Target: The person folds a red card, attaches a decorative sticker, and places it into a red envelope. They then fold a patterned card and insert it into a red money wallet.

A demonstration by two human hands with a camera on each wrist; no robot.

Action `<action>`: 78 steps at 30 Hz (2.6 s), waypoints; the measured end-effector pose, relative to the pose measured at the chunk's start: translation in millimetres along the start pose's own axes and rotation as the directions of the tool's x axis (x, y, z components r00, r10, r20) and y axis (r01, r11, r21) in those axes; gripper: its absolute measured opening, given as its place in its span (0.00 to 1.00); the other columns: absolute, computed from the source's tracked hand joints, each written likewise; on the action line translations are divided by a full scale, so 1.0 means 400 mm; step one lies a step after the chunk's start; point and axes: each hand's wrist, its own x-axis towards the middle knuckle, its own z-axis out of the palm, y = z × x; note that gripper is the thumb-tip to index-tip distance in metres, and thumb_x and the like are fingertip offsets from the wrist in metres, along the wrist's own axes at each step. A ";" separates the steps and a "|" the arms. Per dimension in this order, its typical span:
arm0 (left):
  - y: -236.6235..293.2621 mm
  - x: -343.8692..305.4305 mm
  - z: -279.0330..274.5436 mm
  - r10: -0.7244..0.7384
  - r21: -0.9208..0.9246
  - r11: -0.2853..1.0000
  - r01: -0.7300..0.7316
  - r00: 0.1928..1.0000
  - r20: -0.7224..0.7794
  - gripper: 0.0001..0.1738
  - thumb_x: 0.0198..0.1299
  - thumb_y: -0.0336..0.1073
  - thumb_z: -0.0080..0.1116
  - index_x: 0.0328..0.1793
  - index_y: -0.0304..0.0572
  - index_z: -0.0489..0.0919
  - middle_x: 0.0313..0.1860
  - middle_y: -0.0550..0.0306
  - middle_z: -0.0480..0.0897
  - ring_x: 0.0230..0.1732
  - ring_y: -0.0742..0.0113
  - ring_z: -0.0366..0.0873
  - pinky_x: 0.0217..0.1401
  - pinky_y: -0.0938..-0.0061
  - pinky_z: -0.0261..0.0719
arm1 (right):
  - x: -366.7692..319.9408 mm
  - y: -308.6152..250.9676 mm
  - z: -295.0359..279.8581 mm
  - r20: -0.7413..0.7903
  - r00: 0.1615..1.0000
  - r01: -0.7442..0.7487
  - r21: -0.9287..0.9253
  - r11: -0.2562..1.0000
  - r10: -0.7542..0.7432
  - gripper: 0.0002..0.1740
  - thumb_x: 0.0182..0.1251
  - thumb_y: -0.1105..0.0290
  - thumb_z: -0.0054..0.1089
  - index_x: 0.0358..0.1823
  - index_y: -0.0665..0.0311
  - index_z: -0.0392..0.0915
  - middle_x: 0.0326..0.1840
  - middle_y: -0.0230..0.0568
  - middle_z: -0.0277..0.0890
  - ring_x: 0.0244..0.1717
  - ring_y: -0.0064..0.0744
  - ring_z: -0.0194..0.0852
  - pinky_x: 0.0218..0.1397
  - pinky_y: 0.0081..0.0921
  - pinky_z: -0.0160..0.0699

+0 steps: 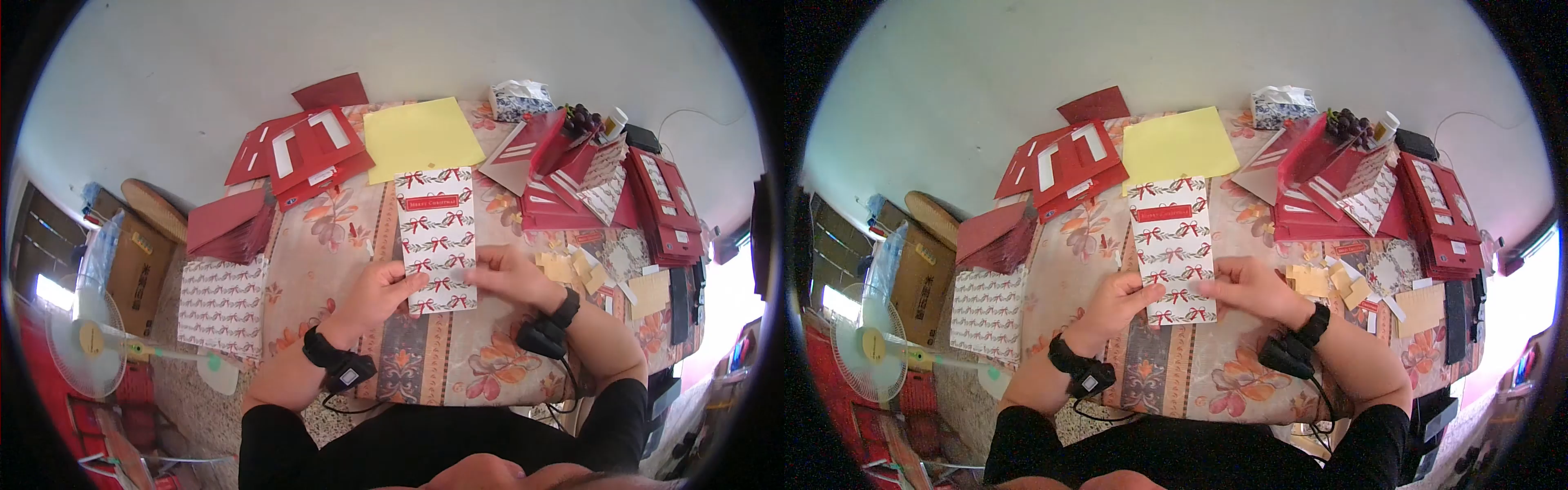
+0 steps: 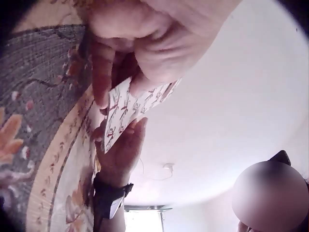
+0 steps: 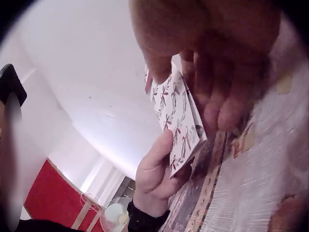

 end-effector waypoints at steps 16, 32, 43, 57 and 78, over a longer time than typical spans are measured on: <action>-0.004 0.013 0.003 0.220 -0.118 0.965 -0.236 0.966 -0.137 0.14 0.63 0.34 0.52 0.49 0.31 0.76 0.41 0.59 0.80 0.39 0.77 0.75 0.43 0.80 0.74 | -0.018 -0.011 0.011 0.218 0.967 -0.107 -0.129 0.986 0.134 0.11 0.65 0.71 0.54 0.42 0.74 0.74 0.32 0.43 0.79 0.29 0.28 0.80 0.31 0.21 0.83; 0.010 -0.001 0.004 0.142 -0.005 0.990 -0.142 0.990 0.025 0.12 0.61 0.32 0.54 0.48 0.31 0.77 0.39 0.60 0.81 0.38 0.79 0.75 0.41 0.82 0.75 | 0.000 0.005 0.000 -0.078 0.985 0.148 -0.086 0.985 -0.155 0.09 0.67 0.68 0.51 0.34 0.67 0.71 0.23 0.29 0.73 0.22 0.15 0.70 0.22 0.13 0.65; -0.004 0.010 -0.006 0.135 -0.070 0.989 -0.132 0.990 0.041 0.17 0.66 0.36 0.45 0.57 0.33 0.69 0.38 0.55 0.79 0.35 0.71 0.77 0.35 0.78 0.78 | -0.028 -0.048 -0.046 -0.214 0.935 0.263 -0.118 0.958 -0.283 0.08 0.66 0.70 0.53 0.31 0.68 0.71 0.22 0.29 0.72 0.20 0.15 0.70 0.22 0.14 0.67; -0.004 0.011 -0.013 0.155 -0.021 0.988 -0.155 0.988 -0.011 0.15 0.64 0.31 0.47 0.55 0.32 0.70 0.36 0.53 0.79 0.33 0.72 0.77 0.35 0.79 0.78 | -0.216 -0.292 -0.284 -0.544 0.354 0.298 -0.705 0.643 -0.761 0.30 0.62 0.77 0.51 0.67 0.65 0.56 0.19 0.29 0.71 0.18 0.12 0.65 0.20 0.13 0.64; -0.002 0.011 -0.016 0.139 0.018 0.990 -0.140 0.990 0.015 0.13 0.65 0.32 0.47 0.52 0.34 0.72 0.35 0.56 0.79 0.33 0.74 0.77 0.36 0.80 0.77 | -0.225 -0.160 -0.509 -0.636 0.506 -0.526 -0.763 0.376 -0.583 0.12 0.52 0.69 0.51 0.38 0.62 0.78 0.40 0.48 0.78 0.43 0.49 0.75 0.47 0.41 0.73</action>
